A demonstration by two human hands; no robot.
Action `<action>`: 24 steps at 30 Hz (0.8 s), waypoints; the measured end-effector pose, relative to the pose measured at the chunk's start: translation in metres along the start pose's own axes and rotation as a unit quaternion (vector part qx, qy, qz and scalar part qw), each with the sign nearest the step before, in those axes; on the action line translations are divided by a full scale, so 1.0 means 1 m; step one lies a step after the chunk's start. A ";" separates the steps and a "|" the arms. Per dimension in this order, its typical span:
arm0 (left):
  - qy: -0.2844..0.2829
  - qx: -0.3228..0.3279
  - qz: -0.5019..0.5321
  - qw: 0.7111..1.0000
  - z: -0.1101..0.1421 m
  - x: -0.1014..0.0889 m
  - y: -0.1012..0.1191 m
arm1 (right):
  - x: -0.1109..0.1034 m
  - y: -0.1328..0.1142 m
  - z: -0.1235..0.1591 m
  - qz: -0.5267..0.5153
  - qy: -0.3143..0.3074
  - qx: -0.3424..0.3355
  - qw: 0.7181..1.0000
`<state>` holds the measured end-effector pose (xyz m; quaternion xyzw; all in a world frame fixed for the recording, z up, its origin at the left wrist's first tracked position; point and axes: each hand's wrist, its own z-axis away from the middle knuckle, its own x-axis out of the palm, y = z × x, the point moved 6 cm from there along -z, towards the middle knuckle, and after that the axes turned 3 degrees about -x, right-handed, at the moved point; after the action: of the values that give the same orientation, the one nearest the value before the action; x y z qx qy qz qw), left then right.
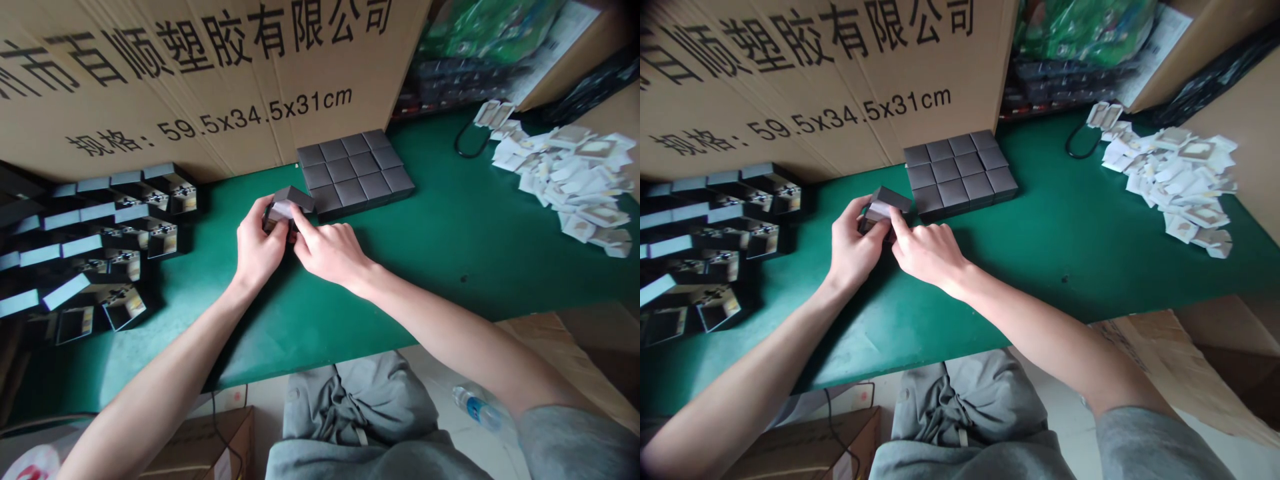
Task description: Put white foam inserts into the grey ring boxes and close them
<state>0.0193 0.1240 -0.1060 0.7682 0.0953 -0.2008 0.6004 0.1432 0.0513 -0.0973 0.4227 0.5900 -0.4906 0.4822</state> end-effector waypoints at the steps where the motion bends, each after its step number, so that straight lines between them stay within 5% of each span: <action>1: 0.001 0.001 0.001 1.000 0.000 0.000 0.001 | 0.000 0.000 0.000 -0.002 0.002 0.002 1.000; 24: -0.007 -0.009 -0.035 0.999 0.000 -0.006 0.001 | 0.004 0.003 -0.004 -0.009 0.024 -0.024 0.999</action>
<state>0.0141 0.1243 -0.1024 0.7576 0.1196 -0.2258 0.6006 0.1452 0.0556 -0.1019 0.4174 0.6165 -0.4707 0.4734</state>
